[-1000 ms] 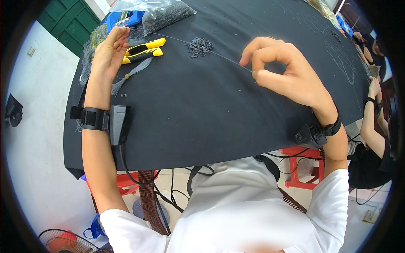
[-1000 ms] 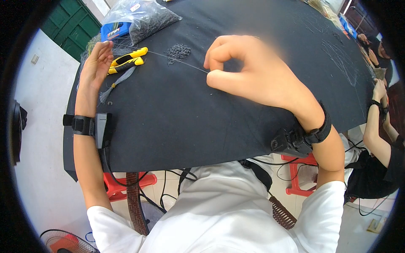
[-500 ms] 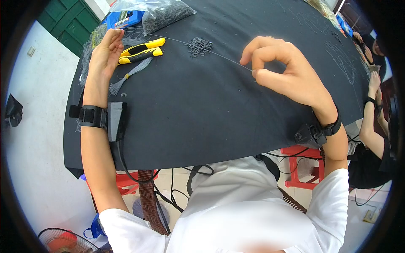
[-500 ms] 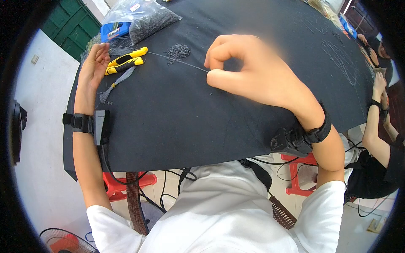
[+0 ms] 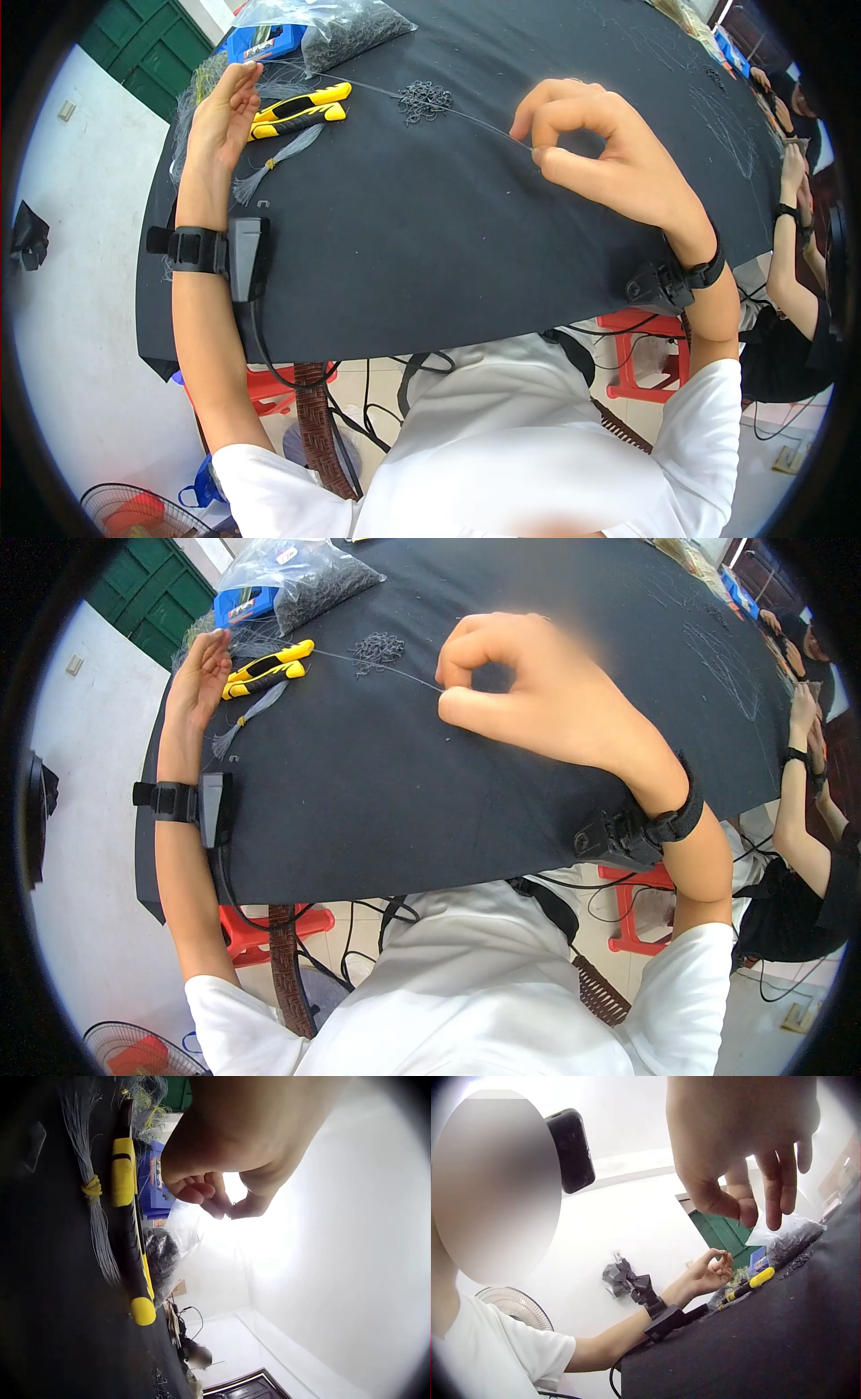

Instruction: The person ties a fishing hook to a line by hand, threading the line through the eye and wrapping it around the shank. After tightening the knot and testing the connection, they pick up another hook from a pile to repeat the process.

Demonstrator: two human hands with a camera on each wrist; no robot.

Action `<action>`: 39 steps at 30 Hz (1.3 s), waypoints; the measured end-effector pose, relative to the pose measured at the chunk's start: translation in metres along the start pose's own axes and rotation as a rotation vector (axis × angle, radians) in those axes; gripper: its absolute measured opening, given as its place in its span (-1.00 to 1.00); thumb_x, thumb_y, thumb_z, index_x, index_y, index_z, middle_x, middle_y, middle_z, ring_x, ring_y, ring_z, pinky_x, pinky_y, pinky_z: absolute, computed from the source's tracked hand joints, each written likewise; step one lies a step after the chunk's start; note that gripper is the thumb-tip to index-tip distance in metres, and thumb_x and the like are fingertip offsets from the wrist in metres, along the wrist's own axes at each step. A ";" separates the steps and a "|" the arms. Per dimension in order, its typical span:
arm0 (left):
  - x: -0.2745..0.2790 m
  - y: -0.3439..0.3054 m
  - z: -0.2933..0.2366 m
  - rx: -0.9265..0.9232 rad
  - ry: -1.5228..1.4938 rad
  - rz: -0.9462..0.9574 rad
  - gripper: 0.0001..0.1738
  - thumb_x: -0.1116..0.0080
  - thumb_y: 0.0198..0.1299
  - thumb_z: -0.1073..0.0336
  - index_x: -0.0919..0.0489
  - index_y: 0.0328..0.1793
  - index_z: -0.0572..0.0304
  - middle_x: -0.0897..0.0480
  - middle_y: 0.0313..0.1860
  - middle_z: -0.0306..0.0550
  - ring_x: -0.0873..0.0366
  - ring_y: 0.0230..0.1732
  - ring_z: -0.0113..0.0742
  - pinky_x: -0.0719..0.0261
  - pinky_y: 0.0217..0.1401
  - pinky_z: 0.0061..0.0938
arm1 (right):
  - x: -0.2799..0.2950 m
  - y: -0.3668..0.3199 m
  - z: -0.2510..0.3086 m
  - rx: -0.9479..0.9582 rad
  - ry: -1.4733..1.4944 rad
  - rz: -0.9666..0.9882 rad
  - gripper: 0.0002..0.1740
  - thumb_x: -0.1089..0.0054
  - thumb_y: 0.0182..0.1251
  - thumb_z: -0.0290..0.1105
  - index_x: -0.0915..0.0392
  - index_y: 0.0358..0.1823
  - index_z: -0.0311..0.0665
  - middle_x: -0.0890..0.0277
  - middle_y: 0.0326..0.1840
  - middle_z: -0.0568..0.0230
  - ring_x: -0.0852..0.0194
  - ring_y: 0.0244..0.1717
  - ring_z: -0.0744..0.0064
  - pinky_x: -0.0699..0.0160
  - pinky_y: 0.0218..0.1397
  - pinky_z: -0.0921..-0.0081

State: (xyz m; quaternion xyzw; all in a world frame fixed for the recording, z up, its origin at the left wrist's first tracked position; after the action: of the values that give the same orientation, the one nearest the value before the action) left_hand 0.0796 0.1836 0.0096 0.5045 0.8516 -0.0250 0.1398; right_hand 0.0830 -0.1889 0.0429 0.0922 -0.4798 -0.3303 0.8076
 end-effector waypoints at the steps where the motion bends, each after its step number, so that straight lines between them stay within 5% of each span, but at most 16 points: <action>1: -0.003 -0.002 0.000 -0.005 0.003 0.029 -0.67 -0.23 0.11 0.30 -0.50 -0.05 0.33 -0.56 -0.10 -0.08 -0.44 -0.18 -0.49 -0.41 -0.12 -0.65 | -0.001 0.000 -0.001 0.007 -0.009 -0.008 -0.85 -0.17 -0.01 -0.40 -0.48 -0.53 -0.36 -0.50 -0.41 0.25 -0.46 -0.35 0.39 -0.40 -0.23 0.51; 10: -0.099 -0.085 -0.007 -0.145 0.073 0.393 -0.77 -0.20 0.12 0.33 -0.61 -0.12 0.25 -0.62 -0.16 -0.13 -0.46 -0.22 -0.55 -0.35 -0.10 -0.68 | -0.009 0.002 -0.011 0.047 -0.065 0.008 -0.84 -0.22 0.12 -0.34 -0.57 -0.47 -0.28 -0.55 -0.43 0.31 -0.46 -0.50 0.46 -0.38 -0.43 0.55; 16: -0.138 -0.139 -0.009 -0.246 0.139 0.559 -0.81 -0.20 0.11 0.45 -0.60 -0.13 0.34 -0.64 -0.25 -0.13 -0.56 -0.20 -0.51 -0.48 -0.10 -0.65 | -0.015 0.006 0.009 -0.317 0.797 0.014 -0.82 -0.11 0.26 -0.42 -0.44 -0.17 -0.35 -0.54 -0.20 0.17 -0.55 -0.39 0.57 -0.37 -0.52 0.75; 20: -0.143 -0.144 -0.002 -0.262 0.093 0.622 -0.83 -0.20 0.07 0.54 -0.61 -0.17 0.36 -0.63 -0.29 -0.11 -0.55 -0.30 -0.53 -0.50 -0.19 -0.71 | -0.028 0.002 0.021 -0.344 1.066 -0.002 -0.80 -0.05 0.28 -0.41 -0.37 -0.10 -0.28 -0.51 -0.22 0.13 -0.57 -0.42 0.48 -0.31 -0.59 0.76; 31: -0.144 -0.146 0.000 -0.275 0.126 0.618 -0.80 -0.24 0.02 0.56 -0.64 -0.17 0.32 -0.61 -0.33 -0.23 -0.46 -0.34 -0.64 -0.43 -0.25 -0.77 | -0.023 0.000 0.009 -0.245 0.723 -0.068 -0.91 -0.09 0.26 -0.49 -0.46 -0.22 -0.30 -0.42 -0.34 0.52 -0.32 -0.27 0.78 -0.28 -0.24 0.77; 34: -0.141 -0.147 -0.006 -0.264 0.307 0.626 -0.77 -0.18 0.07 0.55 -0.59 -0.10 0.31 -0.60 -0.13 -0.11 -0.52 -0.06 -0.46 -0.45 0.02 -0.63 | -0.022 -0.001 0.009 -0.263 0.709 -0.075 -0.92 -0.08 0.26 -0.51 -0.46 -0.22 -0.30 -0.42 -0.34 0.51 -0.30 -0.27 0.80 -0.25 -0.22 0.79; 37: -0.143 -0.148 -0.007 -0.253 0.216 0.587 -0.77 -0.17 0.09 0.51 -0.58 -0.09 0.32 -0.60 -0.13 -0.12 -0.50 -0.09 -0.50 -0.42 0.04 -0.64 | -0.021 -0.001 0.010 -0.259 0.692 -0.087 -0.92 -0.08 0.25 -0.52 -0.45 -0.23 -0.30 -0.41 -0.36 0.52 -0.27 -0.31 0.82 -0.22 -0.27 0.80; 39: -0.143 -0.147 -0.003 -0.193 0.198 0.580 -0.79 -0.20 0.09 0.49 -0.59 -0.11 0.32 -0.59 -0.26 -0.23 -0.45 -0.25 -0.62 -0.40 -0.14 -0.75 | -0.020 -0.002 0.011 -0.243 0.661 -0.096 -0.93 -0.07 0.25 -0.53 -0.45 -0.25 -0.31 -0.39 -0.40 0.53 -0.23 -0.37 0.84 -0.18 -0.33 0.81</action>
State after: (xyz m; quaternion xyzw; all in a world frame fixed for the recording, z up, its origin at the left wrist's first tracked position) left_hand 0.0157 -0.0094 0.0357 0.7106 0.6803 0.1459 0.1048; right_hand 0.0670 -0.1760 0.0335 0.1200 -0.1451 -0.3750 0.9077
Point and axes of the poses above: each hand's wrist, its own y-axis towards the middle knuckle, its own x-axis out of the back of the hand, z = x × y, the point moved 3 cm from there along y, towards the middle knuckle
